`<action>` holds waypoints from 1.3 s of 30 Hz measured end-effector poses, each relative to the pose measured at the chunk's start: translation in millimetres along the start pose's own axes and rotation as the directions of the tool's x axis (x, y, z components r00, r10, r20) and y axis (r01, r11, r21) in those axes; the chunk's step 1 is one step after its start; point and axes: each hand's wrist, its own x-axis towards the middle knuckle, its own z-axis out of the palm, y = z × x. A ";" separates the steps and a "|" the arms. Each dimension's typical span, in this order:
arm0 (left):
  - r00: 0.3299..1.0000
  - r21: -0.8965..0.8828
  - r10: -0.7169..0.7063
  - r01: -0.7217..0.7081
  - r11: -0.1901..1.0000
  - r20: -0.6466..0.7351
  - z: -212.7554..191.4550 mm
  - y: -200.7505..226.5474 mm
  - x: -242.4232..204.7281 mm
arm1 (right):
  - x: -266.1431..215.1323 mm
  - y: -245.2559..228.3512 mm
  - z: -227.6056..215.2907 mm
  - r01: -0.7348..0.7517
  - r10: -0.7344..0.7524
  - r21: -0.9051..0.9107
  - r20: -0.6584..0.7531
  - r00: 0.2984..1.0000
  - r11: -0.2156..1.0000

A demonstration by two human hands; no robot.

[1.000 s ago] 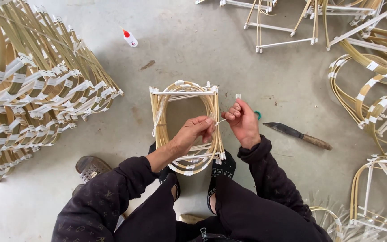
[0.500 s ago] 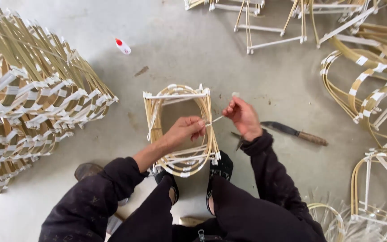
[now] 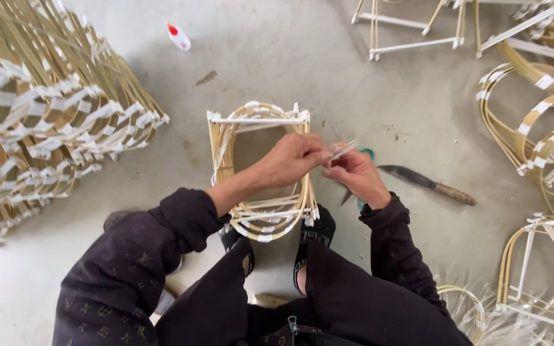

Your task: Assembling and reinforcing curved bamboo or rattan frame components using adhesive and plastic ties.

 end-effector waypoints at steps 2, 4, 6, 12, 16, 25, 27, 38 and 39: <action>0.999 -0.036 -0.042 0.041 0.998 -0.016 2.3 -2.7 3.4 | 5.9 43.1 -5.6 0.244 -0.238 0.009 0.255 0.937 0.970; 0.999 -0.072 -0.013 0.011 0.997 -0.029 8.6 -12.7 3.9 | 6.6 57.4 1.9 0.190 -0.195 0.048 0.166 0.967 0.981; 0.998 -0.093 0.030 -0.035 0.995 -0.050 6.9 -9.3 -2.3 | 7.0 57.1 12.5 0.156 -0.163 0.084 0.079 0.984 0.984; 0.934 0.276 0.245 -0.171 0.946 -0.259 12.9 -15.2 -17.2 | 1.7 55.0 23.7 0.197 -0.209 0.393 -0.014 0.978 0.898; 0.929 0.501 0.278 -0.124 0.857 -0.245 23.8 -26.9 -17.9 | -2.9 60.5 28.7 0.182 -0.148 0.493 -0.106 0.983 0.851; 0.972 0.644 0.195 -0.067 0.762 -0.129 25.9 -22.3 -1.0 | -20.7 21.7 54.4 0.462 -0.635 -0.505 -0.250 0.731 0.729; 0.980 0.704 0.180 -0.071 0.707 -0.082 27.1 -17.7 2.3 | -21.3 18.1 54.9 0.499 -0.790 -0.751 -0.050 0.610 0.432; 0.949 0.341 0.217 -0.131 0.931 -0.228 24.3 -28.4 -7.7 | -1.7 48.0 32.2 0.140 -0.084 0.291 -0.196 0.977 0.946; 0.948 0.341 0.220 -0.133 0.931 -0.229 24.5 -28.5 -7.9 | -6.0 44.8 32.8 0.142 -0.086 0.289 -0.196 0.977 0.947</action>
